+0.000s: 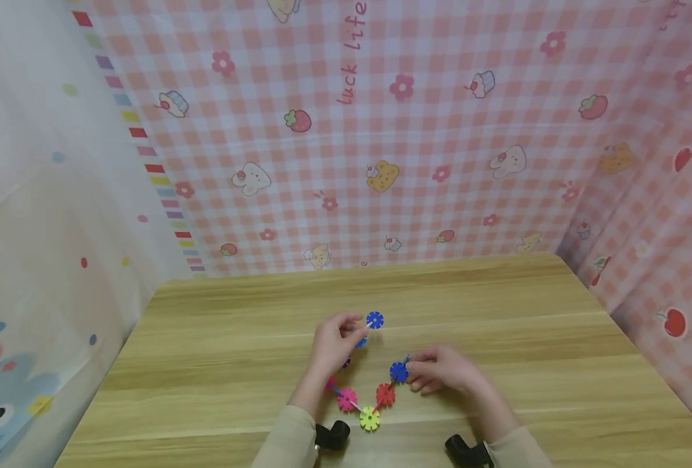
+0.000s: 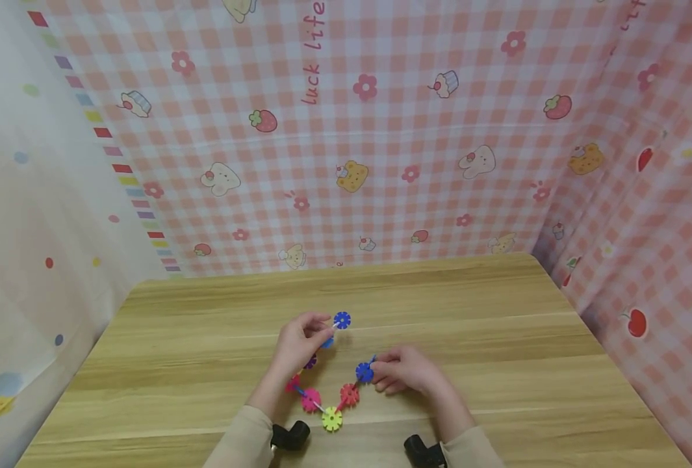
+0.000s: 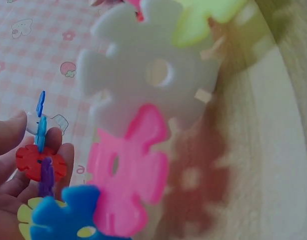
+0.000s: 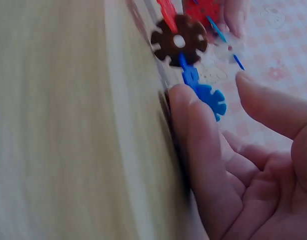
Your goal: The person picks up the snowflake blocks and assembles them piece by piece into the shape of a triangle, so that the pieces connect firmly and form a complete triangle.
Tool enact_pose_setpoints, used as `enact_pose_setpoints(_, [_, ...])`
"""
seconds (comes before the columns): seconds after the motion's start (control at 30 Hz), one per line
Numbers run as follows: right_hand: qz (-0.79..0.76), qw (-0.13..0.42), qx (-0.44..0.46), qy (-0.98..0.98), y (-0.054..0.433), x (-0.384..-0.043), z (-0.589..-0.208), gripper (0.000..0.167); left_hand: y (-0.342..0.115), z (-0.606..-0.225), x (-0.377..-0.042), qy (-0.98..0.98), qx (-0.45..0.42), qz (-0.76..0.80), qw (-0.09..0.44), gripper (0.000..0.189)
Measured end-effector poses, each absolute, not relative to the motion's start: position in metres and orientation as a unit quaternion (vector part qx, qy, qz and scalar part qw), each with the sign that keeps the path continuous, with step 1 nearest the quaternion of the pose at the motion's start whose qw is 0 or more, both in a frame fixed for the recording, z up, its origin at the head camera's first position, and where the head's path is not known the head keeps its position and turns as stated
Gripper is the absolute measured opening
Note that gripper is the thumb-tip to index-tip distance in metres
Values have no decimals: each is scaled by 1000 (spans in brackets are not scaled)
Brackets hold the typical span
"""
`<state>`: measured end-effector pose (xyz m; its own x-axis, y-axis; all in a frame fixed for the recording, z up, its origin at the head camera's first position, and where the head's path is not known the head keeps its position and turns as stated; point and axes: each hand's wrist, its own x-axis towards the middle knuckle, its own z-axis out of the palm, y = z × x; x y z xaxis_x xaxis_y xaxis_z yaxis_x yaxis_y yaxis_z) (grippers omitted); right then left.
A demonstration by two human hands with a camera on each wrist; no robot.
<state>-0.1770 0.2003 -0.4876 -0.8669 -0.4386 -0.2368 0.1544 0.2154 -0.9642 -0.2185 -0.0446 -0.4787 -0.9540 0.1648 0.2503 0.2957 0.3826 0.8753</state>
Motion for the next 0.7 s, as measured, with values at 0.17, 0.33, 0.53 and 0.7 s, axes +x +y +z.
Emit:
enact_pose_setpoints(0.17, [-652, 203, -65, 728, 187, -179, -491, 47, -43, -478, -217, -823, -111, -556, 23, 29])
enact_pose_setpoints(0.33, [-694, 164, -42, 700, 173, -182, -493, 54, -43, -479, -218, -803, -105, -587, -4, 36])
enact_pose_setpoints(0.53, [-707, 142, -26, 693, 159, -187, -492, 52, -44, -474, -217, -786, -122, -604, -50, 42])
enact_pose_setpoints(0.7, [-694, 132, -39, 707, 152, -191, -491, 49, -42, -472, -215, -787, -140, -598, -63, 41])
